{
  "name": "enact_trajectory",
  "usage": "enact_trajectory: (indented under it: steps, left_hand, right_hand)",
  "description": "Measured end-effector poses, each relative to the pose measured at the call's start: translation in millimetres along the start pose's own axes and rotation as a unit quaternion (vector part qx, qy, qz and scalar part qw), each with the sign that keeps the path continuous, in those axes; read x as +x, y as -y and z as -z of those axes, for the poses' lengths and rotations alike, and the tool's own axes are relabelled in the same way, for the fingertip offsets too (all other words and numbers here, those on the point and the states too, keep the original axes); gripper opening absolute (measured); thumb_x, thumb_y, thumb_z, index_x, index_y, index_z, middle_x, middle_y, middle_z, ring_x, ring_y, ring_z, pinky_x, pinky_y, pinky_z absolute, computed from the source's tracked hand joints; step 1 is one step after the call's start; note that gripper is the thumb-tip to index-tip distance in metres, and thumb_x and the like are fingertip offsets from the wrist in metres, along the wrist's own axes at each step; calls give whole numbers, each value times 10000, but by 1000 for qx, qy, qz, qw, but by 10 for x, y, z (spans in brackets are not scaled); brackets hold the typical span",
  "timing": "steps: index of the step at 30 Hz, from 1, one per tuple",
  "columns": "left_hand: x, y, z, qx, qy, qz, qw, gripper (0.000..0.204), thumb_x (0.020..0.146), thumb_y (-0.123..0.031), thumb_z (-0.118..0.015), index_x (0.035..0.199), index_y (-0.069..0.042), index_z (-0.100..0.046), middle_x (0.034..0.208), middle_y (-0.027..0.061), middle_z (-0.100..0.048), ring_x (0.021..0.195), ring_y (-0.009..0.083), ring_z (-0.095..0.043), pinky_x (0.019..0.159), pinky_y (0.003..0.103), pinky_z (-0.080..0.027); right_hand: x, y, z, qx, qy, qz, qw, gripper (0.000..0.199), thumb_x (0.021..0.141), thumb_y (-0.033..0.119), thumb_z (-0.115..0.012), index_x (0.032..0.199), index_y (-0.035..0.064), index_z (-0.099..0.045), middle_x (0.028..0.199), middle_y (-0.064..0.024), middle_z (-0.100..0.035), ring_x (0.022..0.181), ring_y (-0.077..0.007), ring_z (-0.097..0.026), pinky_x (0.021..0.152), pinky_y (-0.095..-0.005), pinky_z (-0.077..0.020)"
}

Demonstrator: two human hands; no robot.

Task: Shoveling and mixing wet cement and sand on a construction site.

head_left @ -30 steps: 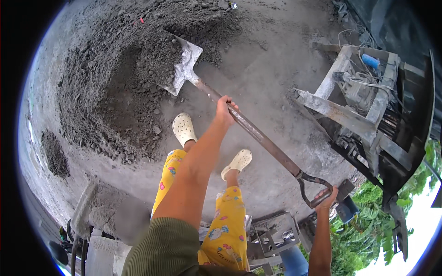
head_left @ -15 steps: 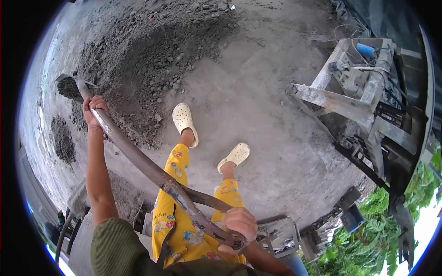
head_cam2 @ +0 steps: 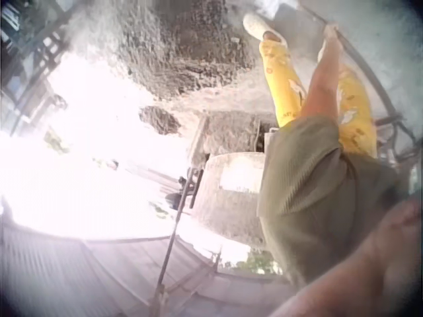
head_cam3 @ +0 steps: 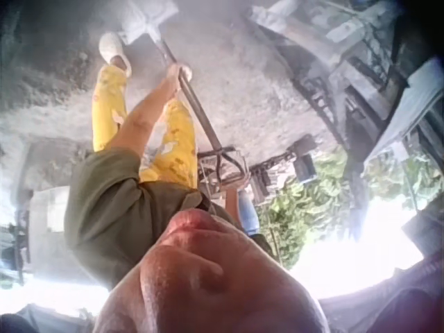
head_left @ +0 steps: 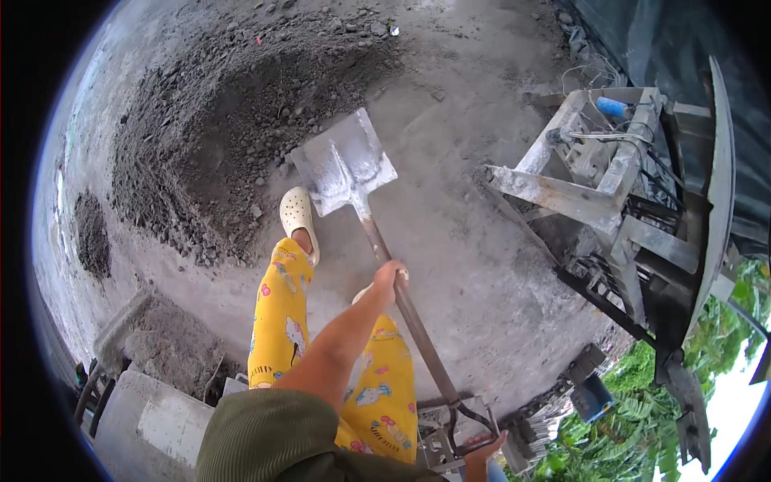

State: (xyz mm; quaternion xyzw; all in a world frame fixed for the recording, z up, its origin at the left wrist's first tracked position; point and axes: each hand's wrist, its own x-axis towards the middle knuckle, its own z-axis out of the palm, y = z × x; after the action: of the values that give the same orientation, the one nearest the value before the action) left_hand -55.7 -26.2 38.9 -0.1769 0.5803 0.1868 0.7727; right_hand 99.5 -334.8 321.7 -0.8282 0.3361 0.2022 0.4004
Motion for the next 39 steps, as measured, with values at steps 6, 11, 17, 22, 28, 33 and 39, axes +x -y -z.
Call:
enact_trajectory:
  steps: [6,11,17,22,28,33,39]
  left_hand:
    - [148,1317,-744,-11,-28,209,978,153,598,-122,-573,652,-21,-472,567,93,-451,458,203,-464,424,323,-426]
    - [659,158,-1148,-104,2,115,988,147,601,-125,-560,636,-18,-465,560,102,-448,441,203,-449,412,328,-408]
    - [1332,-2020,-1560,-183,87,29,979,132,668,-184,-496,709,-100,-404,600,44,-403,581,185,-431,550,355,-388]
    - [1037,-2332,-1372,-196,88,33,976,125,709,-181,-484,740,-79,-421,625,65,-415,526,185,-429,502,333,-409]
    - [-187,-3166,-427,-220,0,-56,974,130,639,-158,-520,589,-112,-409,540,14,-428,502,162,-440,542,330,-394]
    - [-1213,-4306,1321,-262,111,-278,918,167,690,-147,-512,569,-103,-406,534,-16,-419,492,124,-436,528,292,-389]
    - [-2167,-4565,1886,-271,335,-292,854,157,725,-113,-507,630,-91,-383,577,-19,-389,539,99,-416,598,271,-369]
  right_hand:
    - [-752,907,628,-24,-168,48,984,496,690,625,-406,520,163,-346,386,6,-332,299,-144,-343,297,-252,-310]
    - [-431,1518,-676,-43,-77,78,993,492,689,624,-409,524,166,-344,386,11,-323,294,-139,-328,292,-241,-295]
    - [-175,2223,-3085,-66,109,184,975,451,732,547,-433,552,137,-381,423,0,-358,356,-132,-366,348,-253,-327]
    - [-714,2385,-3134,-98,113,196,969,470,717,561,-426,523,135,-379,397,-3,-352,312,-138,-373,308,-257,-338]
    - [-569,1553,-3162,-40,217,195,956,441,750,487,-394,630,67,-452,446,-42,-417,368,-149,-423,358,-260,-366]
    - [-1754,564,-3776,-62,409,409,814,509,672,496,-509,698,-11,-474,602,-84,-509,511,-139,-476,470,-265,-383]
    - [-2543,484,-3342,-2,589,497,637,477,658,461,-577,737,4,-469,595,-107,-506,524,-209,-501,505,-283,-412]
